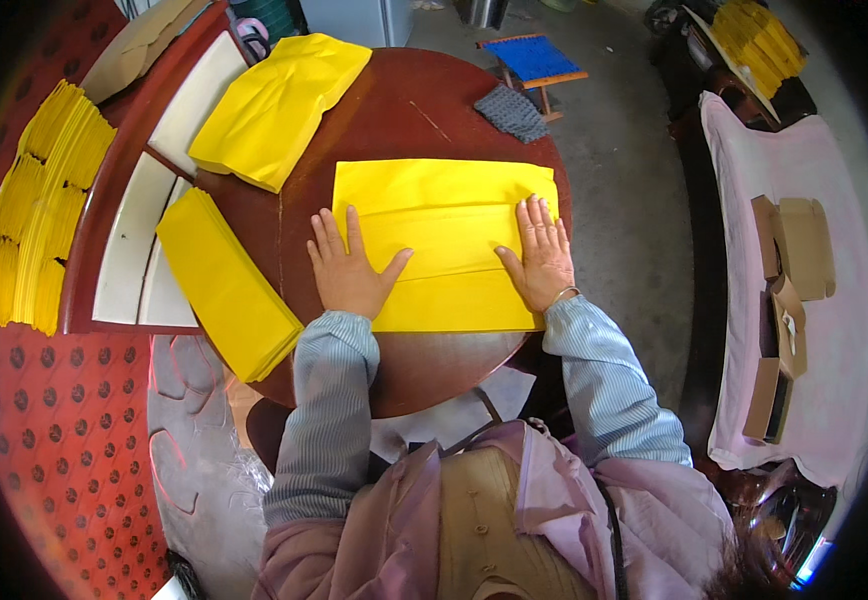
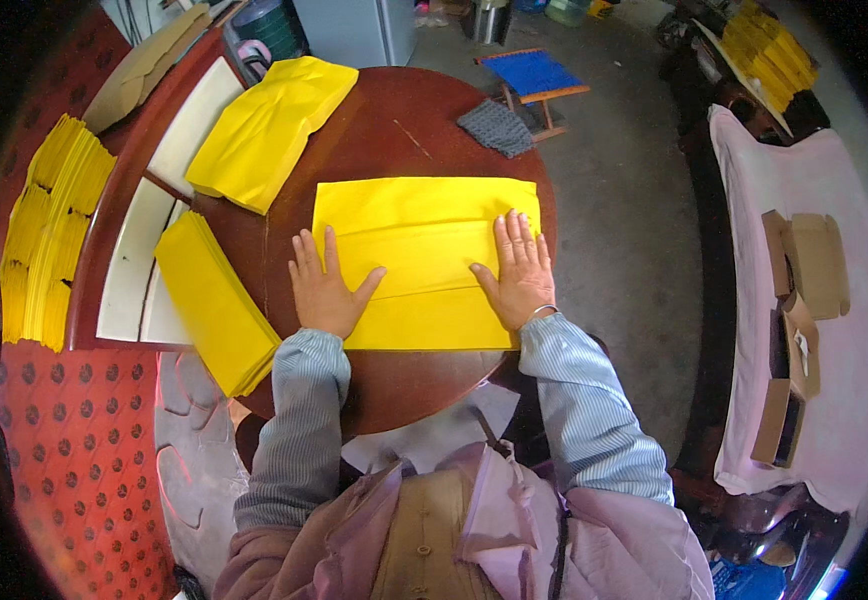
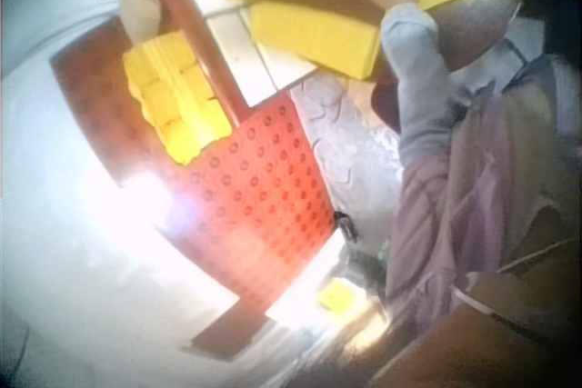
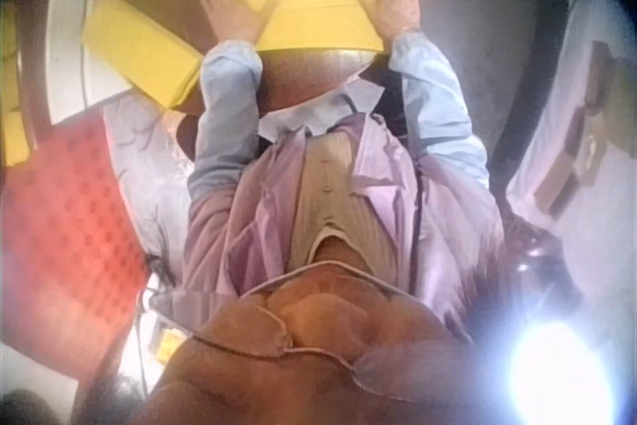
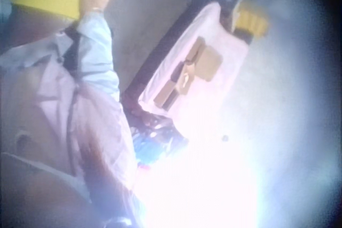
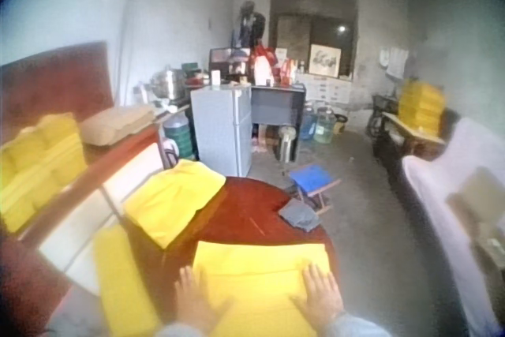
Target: The person folds yellow fabric pieces on a round wooden table, aligning edges and pressing folds flat. They repeatedly pick up, fold, and stack the fabric, handling each piece one at a time.
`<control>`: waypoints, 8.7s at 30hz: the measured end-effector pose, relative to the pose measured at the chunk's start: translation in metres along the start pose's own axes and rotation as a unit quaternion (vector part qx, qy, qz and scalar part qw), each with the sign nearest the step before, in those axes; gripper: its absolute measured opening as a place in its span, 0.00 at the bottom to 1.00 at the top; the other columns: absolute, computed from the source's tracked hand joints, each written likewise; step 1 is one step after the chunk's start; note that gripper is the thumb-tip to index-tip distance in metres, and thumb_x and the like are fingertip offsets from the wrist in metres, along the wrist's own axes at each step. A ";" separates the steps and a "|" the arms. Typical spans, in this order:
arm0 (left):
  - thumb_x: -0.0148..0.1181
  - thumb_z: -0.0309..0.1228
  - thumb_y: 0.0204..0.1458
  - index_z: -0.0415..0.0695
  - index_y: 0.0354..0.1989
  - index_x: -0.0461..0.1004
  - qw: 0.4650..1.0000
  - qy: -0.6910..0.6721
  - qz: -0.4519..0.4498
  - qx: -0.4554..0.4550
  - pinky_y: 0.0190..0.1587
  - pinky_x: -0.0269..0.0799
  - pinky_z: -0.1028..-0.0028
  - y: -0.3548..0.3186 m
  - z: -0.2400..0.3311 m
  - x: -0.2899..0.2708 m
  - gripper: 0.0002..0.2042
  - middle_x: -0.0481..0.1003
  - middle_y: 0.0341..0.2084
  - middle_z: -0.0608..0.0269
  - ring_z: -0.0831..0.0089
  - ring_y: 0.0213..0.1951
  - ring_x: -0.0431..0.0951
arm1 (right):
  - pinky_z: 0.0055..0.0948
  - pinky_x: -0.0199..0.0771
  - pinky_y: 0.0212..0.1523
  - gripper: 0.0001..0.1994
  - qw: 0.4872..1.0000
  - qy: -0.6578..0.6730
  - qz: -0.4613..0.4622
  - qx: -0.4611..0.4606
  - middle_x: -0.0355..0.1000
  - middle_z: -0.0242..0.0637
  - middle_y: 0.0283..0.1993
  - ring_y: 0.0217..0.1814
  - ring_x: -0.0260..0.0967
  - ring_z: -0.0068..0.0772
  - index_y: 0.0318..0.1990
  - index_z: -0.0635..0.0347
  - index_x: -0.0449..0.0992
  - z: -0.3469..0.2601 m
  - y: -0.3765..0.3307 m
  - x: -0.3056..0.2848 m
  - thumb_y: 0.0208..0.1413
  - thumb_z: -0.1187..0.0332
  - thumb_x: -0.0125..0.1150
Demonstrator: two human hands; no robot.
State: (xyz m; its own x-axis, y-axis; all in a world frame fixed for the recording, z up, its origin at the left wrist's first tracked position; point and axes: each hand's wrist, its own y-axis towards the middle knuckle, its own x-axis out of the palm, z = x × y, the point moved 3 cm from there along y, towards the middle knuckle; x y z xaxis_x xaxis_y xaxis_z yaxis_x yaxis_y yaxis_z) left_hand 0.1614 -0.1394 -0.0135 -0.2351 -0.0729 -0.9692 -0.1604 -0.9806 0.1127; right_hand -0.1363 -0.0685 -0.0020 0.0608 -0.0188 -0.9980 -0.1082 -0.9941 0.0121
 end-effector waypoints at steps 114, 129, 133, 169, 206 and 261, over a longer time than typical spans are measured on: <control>0.65 0.24 0.52 0.44 0.41 0.84 0.947 -0.157 0.116 0.254 0.45 0.70 0.62 -0.049 -0.007 -0.061 0.08 0.78 0.32 0.59 0.62 0.37 0.76 | 0.40 0.69 0.51 0.10 0.951 0.193 0.147 -0.192 0.77 0.35 0.43 0.47 0.71 0.40 0.48 0.52 0.83 -0.057 -0.037 -0.043 0.59 0.65 0.68; 0.72 0.22 0.46 0.38 0.32 0.74 0.934 -0.231 0.129 0.238 0.49 0.73 0.57 -0.042 0.005 -0.057 0.10 0.75 0.38 0.51 0.49 0.45 0.75 | 0.43 0.73 0.50 0.06 0.950 0.190 0.225 -0.107 0.77 0.38 0.47 0.49 0.73 0.45 0.40 0.56 0.80 -0.016 -0.042 -0.038 0.55 0.69 0.68; 0.71 0.21 0.46 0.39 0.33 0.73 0.946 -0.199 0.100 0.234 0.49 0.72 0.58 -0.045 0.001 -0.058 0.11 0.75 0.37 0.50 0.48 0.44 0.75 | 0.43 0.73 0.48 0.08 0.965 0.167 0.190 -0.064 0.79 0.39 0.45 0.47 0.73 0.44 0.43 0.57 0.81 0.000 -0.047 -0.039 0.57 0.68 0.67; 0.57 0.18 0.49 0.40 0.35 0.78 0.920 -0.260 0.043 0.290 0.48 0.73 0.58 -0.044 0.036 -0.043 0.07 0.78 0.35 0.54 0.51 0.44 0.76 | 0.40 0.70 0.54 0.08 0.958 0.181 0.168 -0.147 0.82 0.33 0.48 0.53 0.74 0.39 0.44 0.53 0.85 0.023 -0.058 -0.039 0.56 0.70 0.69; 0.69 0.42 0.56 0.52 0.66 0.75 0.982 -0.048 0.147 0.103 0.53 0.65 0.53 -0.038 0.044 -0.023 0.28 0.72 0.57 0.54 0.54 0.53 0.72 | 0.43 0.24 0.86 0.43 0.998 -0.001 0.016 -0.056 0.38 0.38 0.87 0.89 0.30 0.35 0.82 0.54 0.47 -0.045 0.002 -0.001 0.70 0.34 0.40; 0.60 0.26 0.65 0.38 0.52 0.76 0.584 -0.727 0.143 -0.331 0.61 0.71 0.68 -0.114 0.039 -0.016 0.10 0.76 0.49 0.58 0.63 0.55 0.77 | 0.47 0.57 0.71 0.21 0.989 0.124 -0.016 -0.081 0.75 0.36 0.66 0.71 0.64 0.40 0.62 0.48 0.80 0.014 0.046 -0.047 0.67 0.52 0.59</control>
State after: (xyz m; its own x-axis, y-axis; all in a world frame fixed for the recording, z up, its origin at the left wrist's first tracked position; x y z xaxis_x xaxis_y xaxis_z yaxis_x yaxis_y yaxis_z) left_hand 0.1458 -0.0197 -0.0022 -0.8046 -0.4915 0.3332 0.3782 -0.8568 -0.3505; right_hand -0.1578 -0.1123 0.0445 0.3053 0.0069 -0.9522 0.0559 -0.9984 0.0107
